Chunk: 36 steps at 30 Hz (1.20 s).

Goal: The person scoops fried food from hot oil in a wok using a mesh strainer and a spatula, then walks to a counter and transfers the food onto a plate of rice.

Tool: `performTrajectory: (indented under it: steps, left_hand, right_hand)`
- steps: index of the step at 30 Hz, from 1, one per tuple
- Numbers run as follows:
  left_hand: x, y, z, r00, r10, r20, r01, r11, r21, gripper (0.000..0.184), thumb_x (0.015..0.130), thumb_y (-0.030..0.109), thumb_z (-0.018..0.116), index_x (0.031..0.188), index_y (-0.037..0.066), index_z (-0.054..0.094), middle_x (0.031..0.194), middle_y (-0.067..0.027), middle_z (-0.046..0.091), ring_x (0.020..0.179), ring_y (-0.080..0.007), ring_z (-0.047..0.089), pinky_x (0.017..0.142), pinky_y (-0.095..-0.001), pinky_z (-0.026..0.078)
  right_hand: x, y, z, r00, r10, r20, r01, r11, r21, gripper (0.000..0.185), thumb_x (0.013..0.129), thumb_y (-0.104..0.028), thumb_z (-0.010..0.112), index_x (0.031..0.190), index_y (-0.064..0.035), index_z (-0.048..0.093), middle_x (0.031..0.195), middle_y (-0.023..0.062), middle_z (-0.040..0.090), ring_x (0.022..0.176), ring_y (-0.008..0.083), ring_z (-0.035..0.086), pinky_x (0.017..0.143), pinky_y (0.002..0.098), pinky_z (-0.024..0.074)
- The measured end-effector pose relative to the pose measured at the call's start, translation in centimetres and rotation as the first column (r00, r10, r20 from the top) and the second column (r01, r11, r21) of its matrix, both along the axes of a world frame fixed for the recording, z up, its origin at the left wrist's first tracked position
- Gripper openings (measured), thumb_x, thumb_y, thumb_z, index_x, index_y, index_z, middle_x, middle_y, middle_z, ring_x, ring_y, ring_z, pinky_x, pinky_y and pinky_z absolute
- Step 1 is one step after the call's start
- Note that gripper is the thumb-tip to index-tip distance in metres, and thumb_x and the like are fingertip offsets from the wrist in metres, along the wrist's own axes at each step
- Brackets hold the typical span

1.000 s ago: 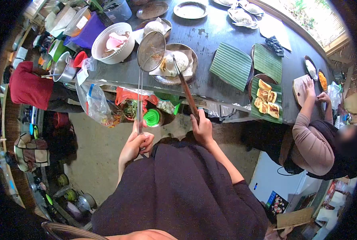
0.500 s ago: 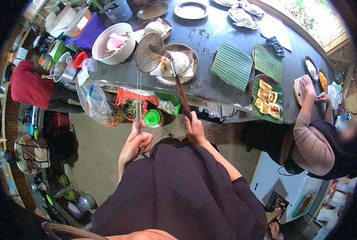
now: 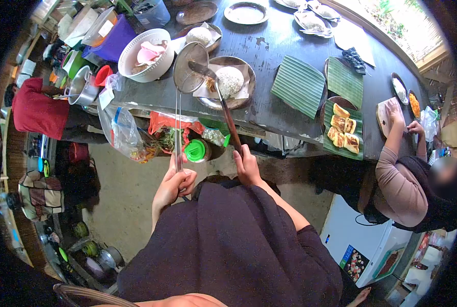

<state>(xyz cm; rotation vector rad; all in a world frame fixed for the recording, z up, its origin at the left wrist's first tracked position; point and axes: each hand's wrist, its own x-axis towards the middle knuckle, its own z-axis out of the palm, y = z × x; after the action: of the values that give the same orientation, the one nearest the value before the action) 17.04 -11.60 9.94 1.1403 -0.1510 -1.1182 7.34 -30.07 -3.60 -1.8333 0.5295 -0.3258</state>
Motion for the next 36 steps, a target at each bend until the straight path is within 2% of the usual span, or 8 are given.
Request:
performTrajectory:
  steps: [3, 8, 13, 20, 26, 29, 33, 36]
  left_hand:
    - [0.2, 0.1, 0.1, 1.0, 0.012, -0.011, -0.012, 1.0, -0.016, 0.029, 0.084, 0.003, 0.036, 0.109, 0.015, 0.028, 0.055, 0.001, 0.029, 0.04, -0.0057, 0.024, 0.035, -0.02, 0.019]
    - [0.2, -0.1, 0.4, 1.0, 0.027, -0.01, -0.028, 0.999, -0.016, 0.029, 0.084, 0.003, 0.036, 0.109, 0.016, 0.028, 0.054, 0.0011, 0.029, 0.04, -0.006, 0.024, 0.036, -0.0206, 0.019]
    - [0.3, -0.1, 0.3, 1.0, -0.022, -0.005, 0.022, 0.999, -0.035, 0.022, 0.086, 0.004, 0.034, 0.103, 0.014, 0.025, 0.054, 0.0016, 0.03, 0.04, -0.0064, 0.026, 0.037, -0.0206, 0.019]
    - [0.5, 0.1, 1.2, 1.0, -0.022, -0.009, 0.021, 0.999, -0.05, 0.023, 0.085, 0.004, 0.035, 0.103, 0.014, 0.025, 0.055, 0.0015, 0.03, 0.04, -0.0062, 0.025, 0.037, -0.0204, 0.019]
    - [0.2, 0.2, 1.6, 1.0, 0.006, -0.007, -0.006, 1.0, 0.021, 0.027, 0.084, 0.006, 0.038, 0.108, 0.014, 0.029, 0.054, 0.0016, 0.028, 0.04, -0.0058, 0.024, 0.037, -0.021, 0.016]
    - [0.2, 0.6, 1.4, 1.0, 0.01, -0.005, -0.01, 1.0, -0.013, 0.027, 0.084, 0.007, 0.04, 0.108, 0.015, 0.029, 0.054, 0.0017, 0.028, 0.04, -0.0057, 0.024, 0.037, -0.0209, 0.016]
    - [0.4, 0.6, 1.7, 0.999, -0.048, 0.018, 0.049, 0.999, -0.01, 0.023, 0.085, 0.004, 0.034, 0.103, 0.014, 0.025, 0.055, 0.0019, 0.03, 0.041, -0.0069, 0.028, 0.038, -0.0206, 0.02]
    - [0.0, 0.5, 1.5, 1.0, -0.02, 0.006, 0.02, 1.0, -0.013, 0.026, 0.084, 0.004, 0.037, 0.106, 0.014, 0.027, 0.054, 0.0017, 0.029, 0.04, -0.0064, 0.026, 0.037, -0.0206, 0.019]
  right_hand:
    - [0.2, 0.1, 0.1, 0.998, -0.048, 0.046, 0.048, 0.999, 0.011, 0.018, 0.089, -0.019, 0.047, 0.088, -0.0026, 0.039, 0.062, 0.0201, 0.048, 0.06, 0.0417, 0.05, 0.051, 0.0407, 0.0367]
    - [0.1, 0.1, -0.4, 0.996, -0.074, -0.04, 0.074, 0.997, 0.009, 0.018, 0.09, -0.019, 0.047, 0.089, -0.0028, 0.04, 0.062, 0.0209, 0.049, 0.061, 0.043, 0.05, 0.051, 0.0428, 0.0364]
    - [-0.3, 0.2, -0.2, 0.999, -0.025, -0.028, 0.024, 0.999, -0.028, 0.019, 0.09, -0.02, 0.046, 0.089, -0.0029, 0.039, 0.062, 0.0205, 0.048, 0.06, 0.0424, 0.05, 0.05, 0.0422, 0.0362]
    - [-0.3, 0.1, 0.1, 0.996, -0.076, -0.037, 0.076, 0.997, 0.005, 0.019, 0.09, -0.021, 0.046, 0.088, -0.0028, 0.038, 0.062, 0.0203, 0.047, 0.061, 0.0433, 0.049, 0.052, 0.0417, 0.0368]
    - [-0.3, 0.1, 0.2, 0.998, -0.051, -0.046, 0.049, 0.998, -0.042, 0.019, 0.09, -0.021, 0.045, 0.089, -0.0028, 0.039, 0.064, 0.0217, 0.048, 0.063, 0.0438, 0.051, 0.052, 0.0434, 0.0374]
    - [-0.4, -0.3, 0.4, 0.991, -0.108, -0.079, 0.107, 0.994, -0.016, 0.018, 0.09, -0.021, 0.045, 0.091, -0.003, 0.039, 0.063, 0.0216, 0.049, 0.063, 0.0437, 0.051, 0.052, 0.0435, 0.0378]
    - [-0.7, -0.3, 0.3, 0.994, -0.098, -0.05, 0.098, 0.995, -0.002, 0.018, 0.09, -0.021, 0.045, 0.091, -0.0032, 0.04, 0.063, 0.0214, 0.05, 0.063, 0.0437, 0.052, 0.052, 0.0443, 0.0381]
    - [-0.8, 0.0, 0.2, 0.996, -0.078, -0.039, 0.074, 0.992, -0.1, 0.018, 0.09, -0.02, 0.044, 0.091, -0.0034, 0.04, 0.063, 0.021, 0.051, 0.063, 0.0432, 0.053, 0.052, 0.0445, 0.0386]
